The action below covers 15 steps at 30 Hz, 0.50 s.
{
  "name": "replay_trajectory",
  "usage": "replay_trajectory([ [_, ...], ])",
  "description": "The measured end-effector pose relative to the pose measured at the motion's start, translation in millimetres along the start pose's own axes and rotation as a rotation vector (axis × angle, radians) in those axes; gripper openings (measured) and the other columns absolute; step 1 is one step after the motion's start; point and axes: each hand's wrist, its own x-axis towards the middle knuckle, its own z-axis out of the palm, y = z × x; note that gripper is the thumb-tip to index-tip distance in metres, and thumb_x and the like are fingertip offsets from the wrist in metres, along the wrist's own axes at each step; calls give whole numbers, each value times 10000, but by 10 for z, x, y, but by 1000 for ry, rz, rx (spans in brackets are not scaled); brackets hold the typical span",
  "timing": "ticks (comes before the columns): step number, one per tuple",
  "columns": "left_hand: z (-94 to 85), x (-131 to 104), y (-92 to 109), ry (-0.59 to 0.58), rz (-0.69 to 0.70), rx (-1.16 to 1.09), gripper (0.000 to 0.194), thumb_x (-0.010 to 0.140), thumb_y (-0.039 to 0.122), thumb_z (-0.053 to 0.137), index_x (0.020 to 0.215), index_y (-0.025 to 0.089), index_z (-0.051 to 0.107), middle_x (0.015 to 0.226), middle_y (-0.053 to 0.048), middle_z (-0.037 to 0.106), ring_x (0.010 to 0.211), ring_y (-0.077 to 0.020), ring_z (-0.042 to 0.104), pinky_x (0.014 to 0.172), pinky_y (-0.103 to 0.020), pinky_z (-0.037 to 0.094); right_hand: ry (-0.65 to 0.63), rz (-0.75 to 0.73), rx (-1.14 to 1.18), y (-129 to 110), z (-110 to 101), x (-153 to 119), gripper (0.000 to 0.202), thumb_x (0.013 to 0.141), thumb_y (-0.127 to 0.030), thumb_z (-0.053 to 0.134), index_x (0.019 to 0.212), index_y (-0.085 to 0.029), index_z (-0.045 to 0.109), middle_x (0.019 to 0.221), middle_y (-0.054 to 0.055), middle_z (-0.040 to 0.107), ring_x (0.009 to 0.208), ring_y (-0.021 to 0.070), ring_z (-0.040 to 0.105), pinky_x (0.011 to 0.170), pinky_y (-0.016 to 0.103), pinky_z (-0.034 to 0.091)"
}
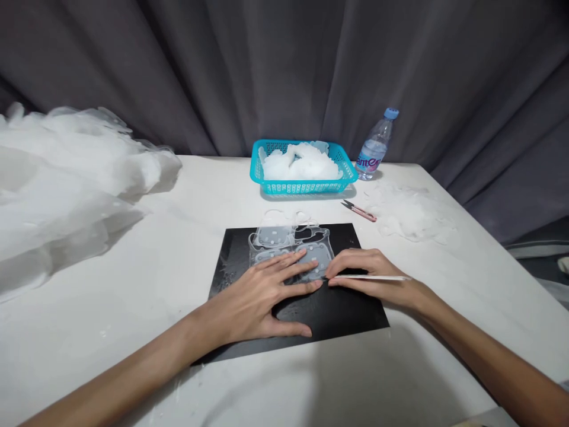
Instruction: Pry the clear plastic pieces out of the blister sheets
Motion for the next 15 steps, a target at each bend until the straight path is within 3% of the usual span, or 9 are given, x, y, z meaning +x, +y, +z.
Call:
replay_trajectory([
  [6, 21, -4, -31, -43, -65, -111, 770, 887, 735, 680, 1559, 397, 516, 1682, 7, 405, 1590, -355, 313, 1296, -533, 289, -24, -50, -38, 20, 14, -1, 114, 1026, -265, 674, 1070, -222, 770, 1068, 40, 790, 1020, 191, 717, 955, 333, 551],
  [15, 15, 8, -27, -77, -78, -112, 762, 895, 757, 647, 1548, 378, 538, 1696, 8, 373, 1597, -366, 289, 1298, -551, 269, -23, -100, -77, 58, 45, -2, 122, 1046, -253, 640, 1090, -234, 752, 1075, 36, 788, 1036, 193, 712, 967, 343, 545],
])
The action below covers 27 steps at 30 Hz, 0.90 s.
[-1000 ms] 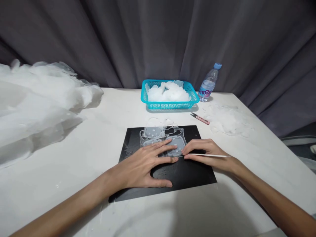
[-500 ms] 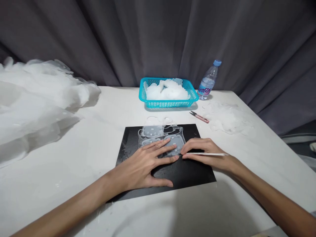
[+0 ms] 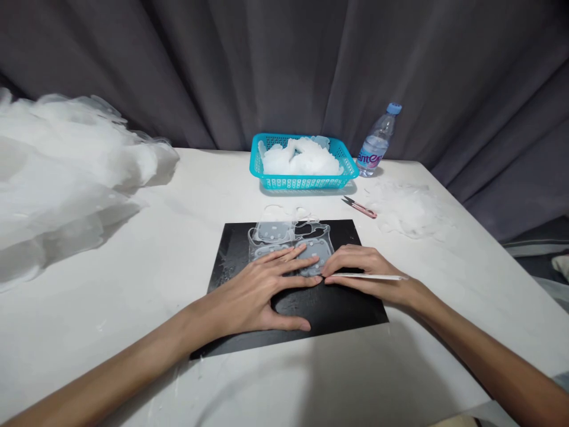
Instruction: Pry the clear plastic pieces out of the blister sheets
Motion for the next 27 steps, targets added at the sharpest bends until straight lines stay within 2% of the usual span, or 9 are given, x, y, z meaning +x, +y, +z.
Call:
replay_trajectory([
  [6, 5, 2, -7, 8, 6, 36, 756, 896, 760, 644, 1539, 374, 551, 1692, 10, 381, 1593, -353, 305, 1301, -529, 279, -57, -94, -128, -25, -20, 12, 182, 1089, -242, 544, 1138, -212, 716, 1125, 75, 779, 1065, 209, 714, 965, 365, 544],
  [11, -11, 0, -10, 47, 15, 9, 746, 883, 736, 684, 1529, 383, 559, 1672, 7, 426, 1577, -343, 348, 1299, -521, 287, -87, -99, -179, -28, -97, -20, 191, 1092, -220, 528, 1137, -196, 712, 1139, 93, 777, 1032, 200, 730, 900, 331, 568],
  [20, -29, -4, -9, 31, 13, 2, 731, 891, 712, 694, 1527, 376, 564, 1670, -4, 427, 1580, -348, 334, 1291, -524, 305, -116, 12, -62, -7, -209, -81, 195, 1084, -239, 545, 1137, -212, 731, 1215, 88, 763, 1108, 202, 735, 965, 327, 583],
  [27, -31, 1, -19, 32, 16, -50, 744, 878, 700, 718, 1530, 378, 559, 1670, -8, 426, 1587, -356, 314, 1294, -549, 290, -65, 52, 49, -114, -235, -39, 154, 1048, -308, 633, 1090, -221, 754, 1104, 70, 776, 1116, 214, 729, 978, 340, 582],
])
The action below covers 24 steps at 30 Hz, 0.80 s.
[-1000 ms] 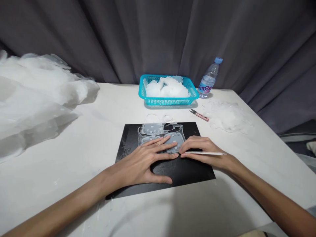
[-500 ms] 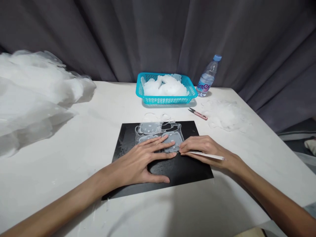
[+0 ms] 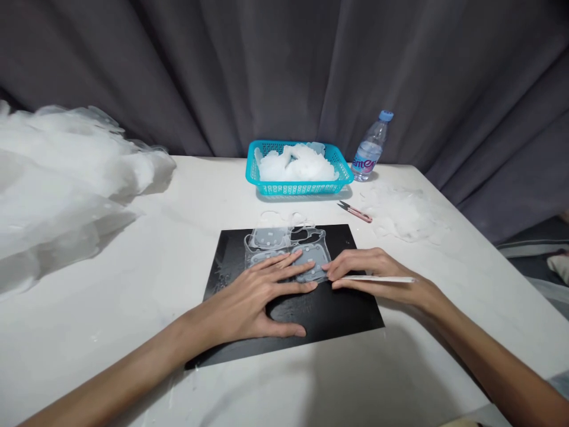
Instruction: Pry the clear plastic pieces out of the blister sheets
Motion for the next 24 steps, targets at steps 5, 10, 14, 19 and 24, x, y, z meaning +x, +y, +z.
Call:
replay_trajectory([
  [5, 19, -1, -4, 10, -5, -11, 728, 879, 696, 721, 1519, 381, 573, 1673, -9, 430, 1593, -350, 307, 1303, -533, 271, -42, -60, -100, 38, 65, 35, 190, 1072, -315, 589, 1098, -216, 749, 1100, 74, 772, 1087, 208, 722, 957, 340, 572],
  [10, 33, -22, -2, 12, -18, 3, 716, 874, 698, 725, 1511, 406, 579, 1693, -23, 414, 1578, -371, 342, 1285, -550, 298, -8, -180, -277, 104, 123, 53, 198, 1081, -298, 573, 1119, -204, 743, 1142, 90, 764, 1012, 200, 712, 896, 346, 559],
  [14, 35, -45, 0, 20, -44, 24, 684, 886, 700, 707, 1502, 429, 583, 1760, -42, 263, 1550, -384, 393, 1238, -565, 374, 34, -260, -472, 158, 212, 67, 221, 1091, -303, 555, 1200, -205, 720, 1141, 88, 765, 983, 188, 716, 848, 330, 580],
  [19, -15, -35, 6, -6, -85, -31, 672, 863, 696, 734, 1472, 442, 613, 1762, -48, 254, 1537, -416, 402, 1218, -609, 389, 67, -379, -772, 274, 329, 78, 293, 1096, -254, 527, 1353, -173, 642, 1221, 134, 759, 1015, 230, 710, 839, 373, 611],
  [24, -72, -20, 33, 2, -90, -101, 665, 851, 642, 779, 1461, 425, 627, 1784, -31, 146, 1587, -410, 303, 1250, -574, 364, 161, -345, -684, 313, 340, 128, 272, 1083, -182, 517, 1315, -138, 652, 1130, 149, 759, 989, 247, 692, 840, 390, 595],
])
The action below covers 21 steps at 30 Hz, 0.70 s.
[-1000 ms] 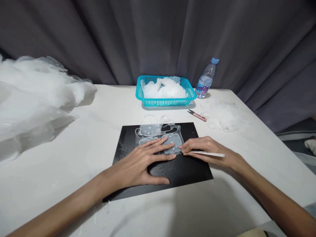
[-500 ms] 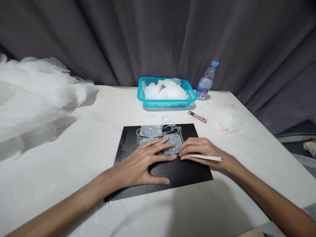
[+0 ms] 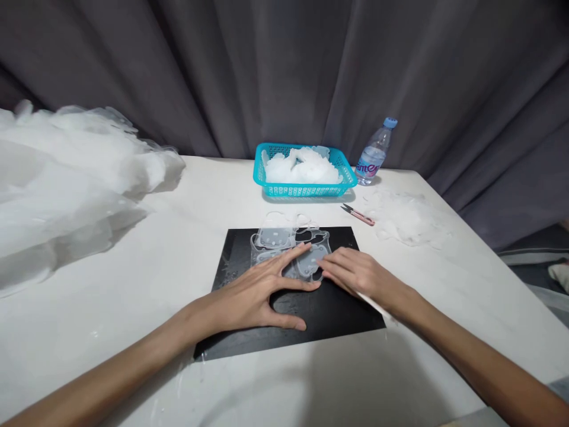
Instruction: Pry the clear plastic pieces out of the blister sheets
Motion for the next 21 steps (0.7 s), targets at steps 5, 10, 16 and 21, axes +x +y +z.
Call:
replay_trajectory([
  [5, -7, -3, -6, 18, 33, -17, 643, 856, 606, 795, 1455, 445, 625, 1770, 42, -108, 1619, -421, 99, 1281, -570, 300, 255, 440, 313, 110, -26, 201, 251, 1104, -246, 473, 1082, -178, 713, 1059, 102, 745, 990, 206, 695, 906, 343, 545],
  [10, -16, -11, -30, -20, 21, -7, 666, 873, 633, 763, 1491, 470, 575, 1744, 57, -202, 1613, -439, 41, 1273, -603, 289, 401, 700, 337, 376, -86, 237, 378, 1080, -397, 508, 803, -198, 670, 769, 29, 673, 767, 188, 628, 769, 318, 494],
  [16, -30, -23, -32, 14, -18, -91, 622, 857, 633, 782, 1431, 431, 654, 1785, -17, 165, 1602, -422, 257, 1248, -581, 361, 544, 706, 329, 337, -222, 146, 421, 1066, -413, 538, 710, -213, 639, 770, 29, 630, 789, 197, 604, 810, 339, 502],
  [21, 2, 70, 31, 313, -225, -340, 484, 1087, 594, 404, 1193, 284, 762, 1230, -61, 691, 1243, -261, 612, 1190, -464, 427, 365, 534, 357, -258, -150, 167, 265, 1077, -267, 541, 1255, -252, 736, 988, 69, 709, 898, 204, 670, 827, 339, 560],
])
